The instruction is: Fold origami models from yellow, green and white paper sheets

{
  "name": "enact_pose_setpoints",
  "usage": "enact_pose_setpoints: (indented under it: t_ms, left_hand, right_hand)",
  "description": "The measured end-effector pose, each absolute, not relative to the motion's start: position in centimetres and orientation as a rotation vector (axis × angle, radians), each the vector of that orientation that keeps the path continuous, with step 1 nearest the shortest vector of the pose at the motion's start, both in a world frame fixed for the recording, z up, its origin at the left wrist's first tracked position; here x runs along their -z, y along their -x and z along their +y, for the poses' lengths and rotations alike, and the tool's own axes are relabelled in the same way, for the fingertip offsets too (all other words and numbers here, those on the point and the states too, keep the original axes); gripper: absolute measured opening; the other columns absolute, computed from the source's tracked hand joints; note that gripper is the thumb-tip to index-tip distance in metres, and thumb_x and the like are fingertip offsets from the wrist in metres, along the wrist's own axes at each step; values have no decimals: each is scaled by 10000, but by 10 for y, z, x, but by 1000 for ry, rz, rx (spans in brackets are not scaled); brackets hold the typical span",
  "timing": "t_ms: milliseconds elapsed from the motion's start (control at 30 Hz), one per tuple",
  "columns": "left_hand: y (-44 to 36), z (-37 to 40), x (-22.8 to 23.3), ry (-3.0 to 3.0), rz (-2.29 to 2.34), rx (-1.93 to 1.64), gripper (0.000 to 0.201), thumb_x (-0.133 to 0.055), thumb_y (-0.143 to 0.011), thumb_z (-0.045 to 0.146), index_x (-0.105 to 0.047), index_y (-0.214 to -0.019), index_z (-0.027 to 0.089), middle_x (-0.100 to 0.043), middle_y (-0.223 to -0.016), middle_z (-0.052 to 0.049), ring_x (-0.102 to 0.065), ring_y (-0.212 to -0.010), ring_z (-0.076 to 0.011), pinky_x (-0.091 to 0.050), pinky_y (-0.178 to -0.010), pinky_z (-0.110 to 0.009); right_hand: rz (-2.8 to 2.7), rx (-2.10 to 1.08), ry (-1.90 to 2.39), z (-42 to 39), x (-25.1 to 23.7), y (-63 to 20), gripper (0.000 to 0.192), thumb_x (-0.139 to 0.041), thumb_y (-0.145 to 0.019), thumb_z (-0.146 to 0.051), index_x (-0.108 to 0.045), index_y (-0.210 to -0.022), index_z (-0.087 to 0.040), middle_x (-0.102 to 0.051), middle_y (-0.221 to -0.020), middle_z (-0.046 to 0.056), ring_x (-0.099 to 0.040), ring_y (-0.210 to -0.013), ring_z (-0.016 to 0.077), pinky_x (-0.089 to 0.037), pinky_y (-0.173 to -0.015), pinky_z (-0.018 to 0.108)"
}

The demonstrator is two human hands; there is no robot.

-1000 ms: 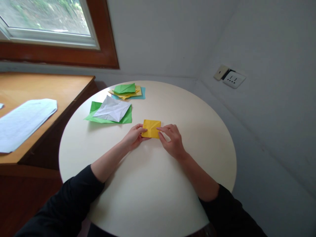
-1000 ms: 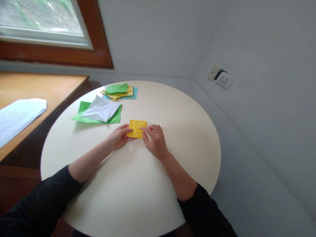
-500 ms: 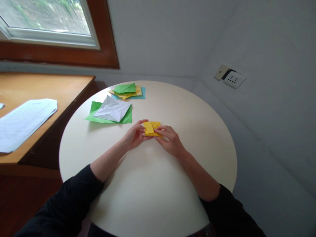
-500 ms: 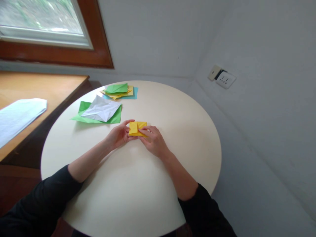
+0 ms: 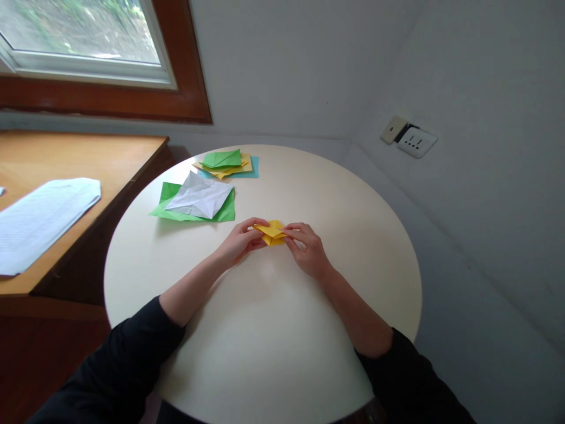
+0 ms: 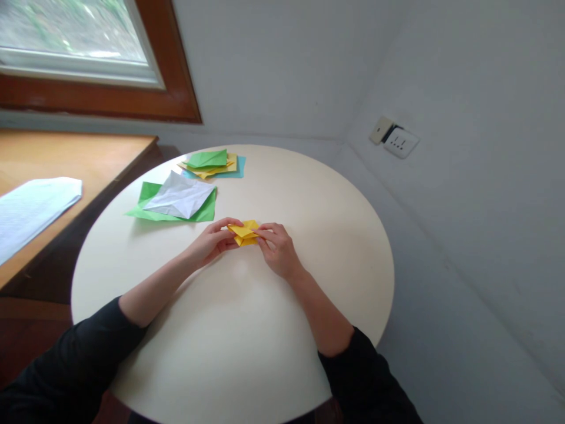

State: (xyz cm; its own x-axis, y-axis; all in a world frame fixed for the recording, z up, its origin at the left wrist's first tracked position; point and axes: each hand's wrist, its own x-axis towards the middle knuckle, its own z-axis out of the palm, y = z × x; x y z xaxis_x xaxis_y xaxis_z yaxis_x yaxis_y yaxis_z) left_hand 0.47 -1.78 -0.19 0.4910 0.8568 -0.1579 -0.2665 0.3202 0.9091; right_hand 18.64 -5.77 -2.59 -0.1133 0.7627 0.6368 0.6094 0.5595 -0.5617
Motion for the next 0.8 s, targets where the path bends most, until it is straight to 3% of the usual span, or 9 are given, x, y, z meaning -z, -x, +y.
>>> enact_pose_setpoints:
  t_ms: [200,300,533,800]
  left_hand:
    - [-5,-16,8,-1133,801,-839,256,-702,-643,285,-701,-847,131,-672,-891,-69,-606,-867,-168,-466,-820,-308]
    - [-4,-15,10,-1166,758,-854,297,-706,-660,342,-711,-887,150,-680,-960,-76,-602,-913,-185,-468,-826,-308]
    - [-4,-16,10,-1162,729,-824,315,-708,-671,378,-715,-891,153,-693,-912,-72,-605,-929,-199,-468,-847,-305]
    - [-2,-12,11,-1179,780,-863,336,-705,-660,399,-691,-879,144,-676,-879,-72,-612,-852,-178,-478,-791,-295]
  right_hand:
    - [-1664,-296,1183,-53,33,-189,182,-548,-815,-258,-679,-942,-261,-570,-983,54,-547,-958,174,-483,-855,379]
    - [-1501,-496,1223,-49,38,-190,217,-576,-790,-371,-688,-934,-254,-541,-1012,58,-543,-967,170,-519,-783,335]
    - [-1234,-949,1168,-48,30,-187,304,-643,-711,-432,-696,-924,-221,-657,-1019,52,-616,-871,167,-537,-745,316]
    - [-1081,-974,1216,-47,29,-189,294,-700,-628,-437,-698,-782,-186,-698,-803,26,-634,-716,162,-537,-727,339]
